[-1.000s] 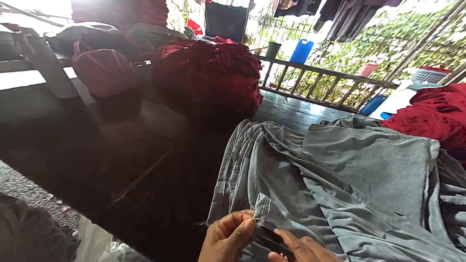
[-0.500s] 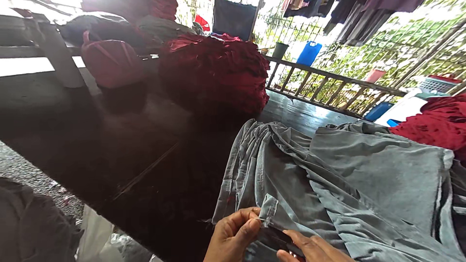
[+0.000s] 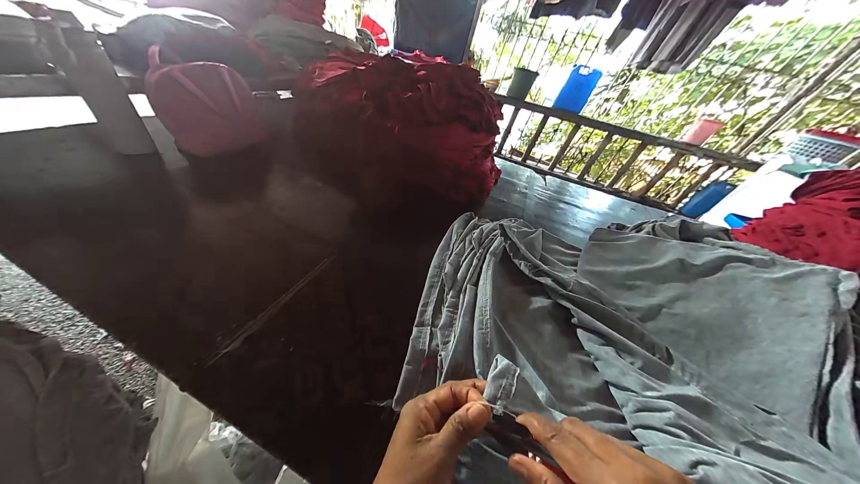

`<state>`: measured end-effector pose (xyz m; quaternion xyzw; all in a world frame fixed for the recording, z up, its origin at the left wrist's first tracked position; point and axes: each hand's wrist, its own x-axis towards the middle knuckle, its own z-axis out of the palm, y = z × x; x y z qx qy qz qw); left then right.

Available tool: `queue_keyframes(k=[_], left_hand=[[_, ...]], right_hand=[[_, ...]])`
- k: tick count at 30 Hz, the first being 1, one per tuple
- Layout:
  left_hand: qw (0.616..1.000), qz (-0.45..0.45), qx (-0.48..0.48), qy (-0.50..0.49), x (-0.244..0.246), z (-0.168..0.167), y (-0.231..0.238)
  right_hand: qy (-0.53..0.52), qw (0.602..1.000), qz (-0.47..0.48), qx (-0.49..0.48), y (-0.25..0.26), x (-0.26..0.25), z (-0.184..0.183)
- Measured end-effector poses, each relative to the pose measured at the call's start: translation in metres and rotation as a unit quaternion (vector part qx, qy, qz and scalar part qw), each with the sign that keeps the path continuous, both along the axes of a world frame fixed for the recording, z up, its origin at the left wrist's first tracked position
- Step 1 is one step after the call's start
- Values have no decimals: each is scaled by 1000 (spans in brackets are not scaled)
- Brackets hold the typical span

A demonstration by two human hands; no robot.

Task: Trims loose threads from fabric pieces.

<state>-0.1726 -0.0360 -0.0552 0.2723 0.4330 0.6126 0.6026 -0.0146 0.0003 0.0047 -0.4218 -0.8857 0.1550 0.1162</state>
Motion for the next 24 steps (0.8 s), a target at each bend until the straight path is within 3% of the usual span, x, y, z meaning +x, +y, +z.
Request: queue_keyframes(k=[11, 17, 24], left_hand=[[1000, 1, -25, -13, 0, 1, 1], [995, 40, -58, -64, 3, -1, 4], [985, 94, -78, -120, 19, -6, 22]], right_hand=[[33, 999, 6, 14, 3, 7, -7], [128, 977, -51, -160, 25, 28, 2], [209, 935, -150, -244, 30, 5, -29]])
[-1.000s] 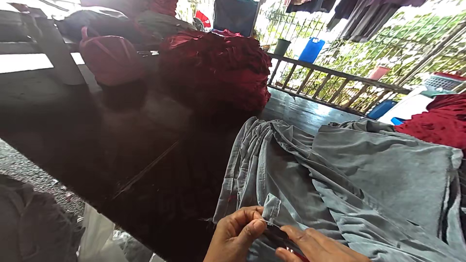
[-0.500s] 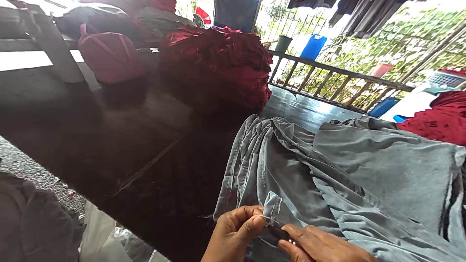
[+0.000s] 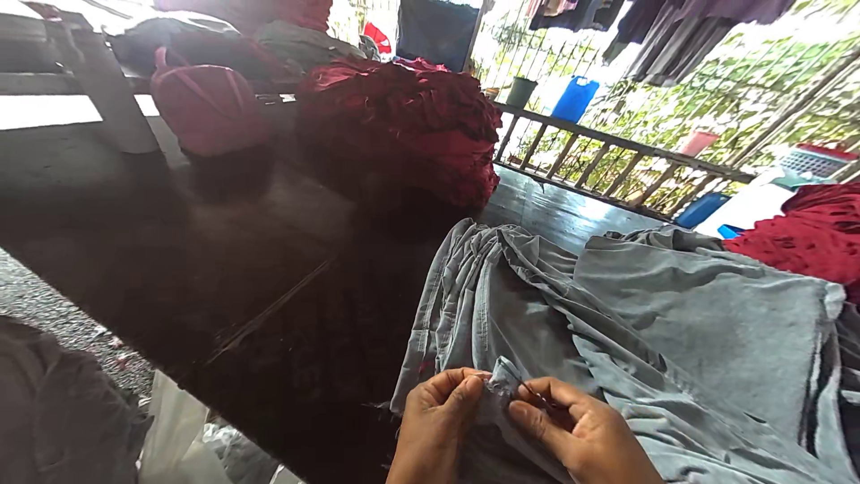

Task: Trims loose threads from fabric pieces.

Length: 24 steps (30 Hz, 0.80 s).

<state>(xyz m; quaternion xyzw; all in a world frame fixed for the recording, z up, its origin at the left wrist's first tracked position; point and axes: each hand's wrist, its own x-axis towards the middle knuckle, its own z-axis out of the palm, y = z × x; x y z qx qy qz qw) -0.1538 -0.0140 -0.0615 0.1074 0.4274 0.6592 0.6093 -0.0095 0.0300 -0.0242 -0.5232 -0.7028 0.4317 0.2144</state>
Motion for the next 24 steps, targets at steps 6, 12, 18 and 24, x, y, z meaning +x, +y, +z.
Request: queue_keyframes(k=[6, 12, 18, 24], left_hand=[[984, 52, 68, 155, 9, -7, 2], [945, 38, 162, 282, 16, -18, 6], [909, 32, 203, 362, 4, -29, 32], [926, -19, 175, 335, -1, -31, 32]], right_hand=[[9, 999, -32, -34, 8, -2, -4], [-29, 999, -4, 29, 13, 2, -3], [-13, 998, -40, -48, 22, 7, -7], [98, 984, -44, -141, 27, 5, -24]])
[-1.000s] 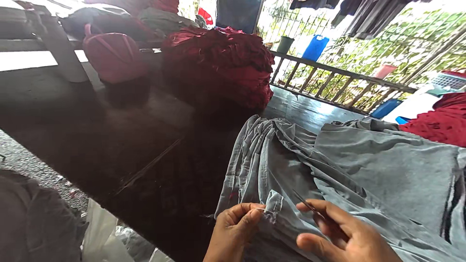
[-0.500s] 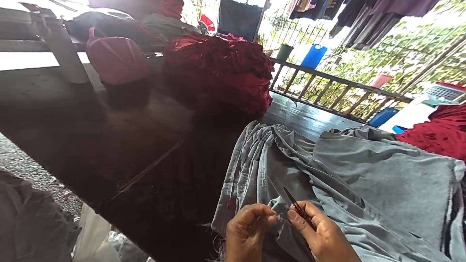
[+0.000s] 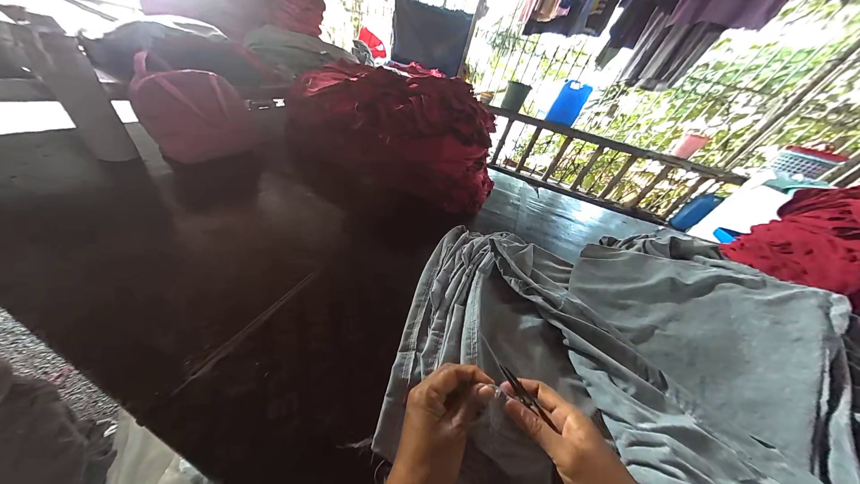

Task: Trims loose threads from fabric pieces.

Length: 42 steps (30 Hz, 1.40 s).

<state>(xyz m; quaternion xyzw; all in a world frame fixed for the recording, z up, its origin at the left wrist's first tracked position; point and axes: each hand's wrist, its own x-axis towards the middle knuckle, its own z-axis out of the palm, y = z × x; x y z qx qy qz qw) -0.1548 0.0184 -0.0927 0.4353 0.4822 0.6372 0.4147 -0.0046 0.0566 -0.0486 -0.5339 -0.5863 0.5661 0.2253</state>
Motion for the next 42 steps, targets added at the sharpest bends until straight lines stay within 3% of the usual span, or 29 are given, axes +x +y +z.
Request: queue_keyframes(k=[6, 13, 19, 26, 30, 33, 36, 42], left_hand=[[992, -113, 8, 62, -17, 5, -9], [936, -90, 6, 340, -12, 27, -8], [889, -74, -13, 452, -9, 25, -10], [890, -123, -25, 438, -25, 38, -13], [906, -125, -37, 404, -29, 37, -16], [920, -124, -38, 370, -32, 35, -17], [928, -130, -69, 342, -34, 38, -17], [933, -166, -95, 304, -44, 37, -12]], right_hand=[[17, 999, -36, -12, 1, -1, -10], [21, 998, -42, -47, 4, -2, -8], [-64, 998, -1, -28, 4, -7, -9], [-43, 998, -19, -44, 6, -6, -11], [-65, 998, -18, 0, 1, -7, -11], [-116, 987, -18, 112, -8, -8, -12], [-161, 943, -34, 290, -21, -5, -9], [-271, 881, 80, 381, -49, 4, 16]])
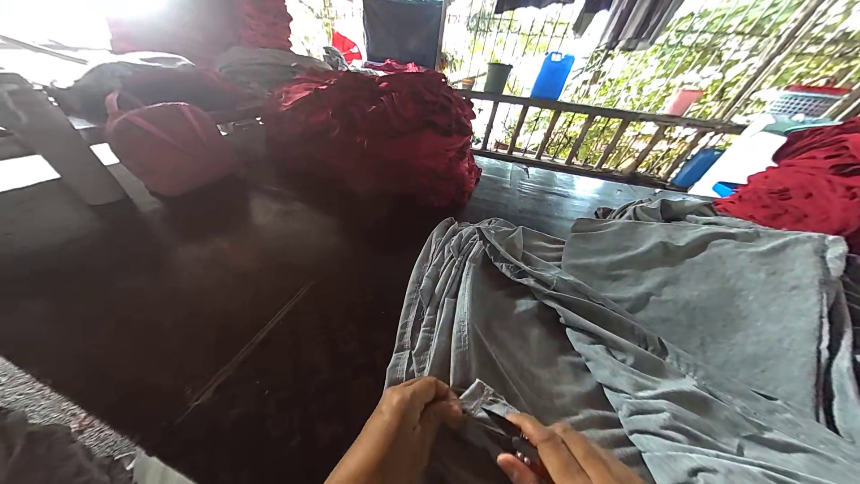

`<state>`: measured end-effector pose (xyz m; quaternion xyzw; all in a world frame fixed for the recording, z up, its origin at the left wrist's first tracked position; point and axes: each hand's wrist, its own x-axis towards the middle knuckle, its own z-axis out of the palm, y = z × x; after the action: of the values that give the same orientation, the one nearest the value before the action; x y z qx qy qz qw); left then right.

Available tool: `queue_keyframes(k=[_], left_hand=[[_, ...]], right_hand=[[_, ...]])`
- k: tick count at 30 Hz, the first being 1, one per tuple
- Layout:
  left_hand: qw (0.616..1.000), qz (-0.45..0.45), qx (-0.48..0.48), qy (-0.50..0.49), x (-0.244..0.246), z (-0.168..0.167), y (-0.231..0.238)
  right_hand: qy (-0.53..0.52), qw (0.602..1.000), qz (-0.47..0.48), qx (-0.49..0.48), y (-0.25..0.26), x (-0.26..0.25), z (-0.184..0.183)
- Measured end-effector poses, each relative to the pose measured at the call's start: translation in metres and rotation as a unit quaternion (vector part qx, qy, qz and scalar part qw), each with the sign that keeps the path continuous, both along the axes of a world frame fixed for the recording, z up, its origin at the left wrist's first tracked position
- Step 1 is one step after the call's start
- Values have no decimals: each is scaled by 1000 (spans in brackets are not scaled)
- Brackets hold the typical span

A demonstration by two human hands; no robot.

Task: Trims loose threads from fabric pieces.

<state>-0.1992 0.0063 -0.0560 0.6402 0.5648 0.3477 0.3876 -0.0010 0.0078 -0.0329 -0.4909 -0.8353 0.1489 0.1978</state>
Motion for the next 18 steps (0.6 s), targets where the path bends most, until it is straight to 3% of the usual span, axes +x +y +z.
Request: queue_keyframes(k=[6, 12, 18], left_hand=[[999, -18, -6, -35, -7, -7, 3], [991, 30, 121, -43, 2, -18, 0], [980, -21, 192, -54, 4, -21, 2]], right_hand=[[-49, 995, 9, 89, -6, -16, -3], [13, 999, -13, -40, -5, -21, -3], [60, 992, 13, -112, 2, -10, -6]])
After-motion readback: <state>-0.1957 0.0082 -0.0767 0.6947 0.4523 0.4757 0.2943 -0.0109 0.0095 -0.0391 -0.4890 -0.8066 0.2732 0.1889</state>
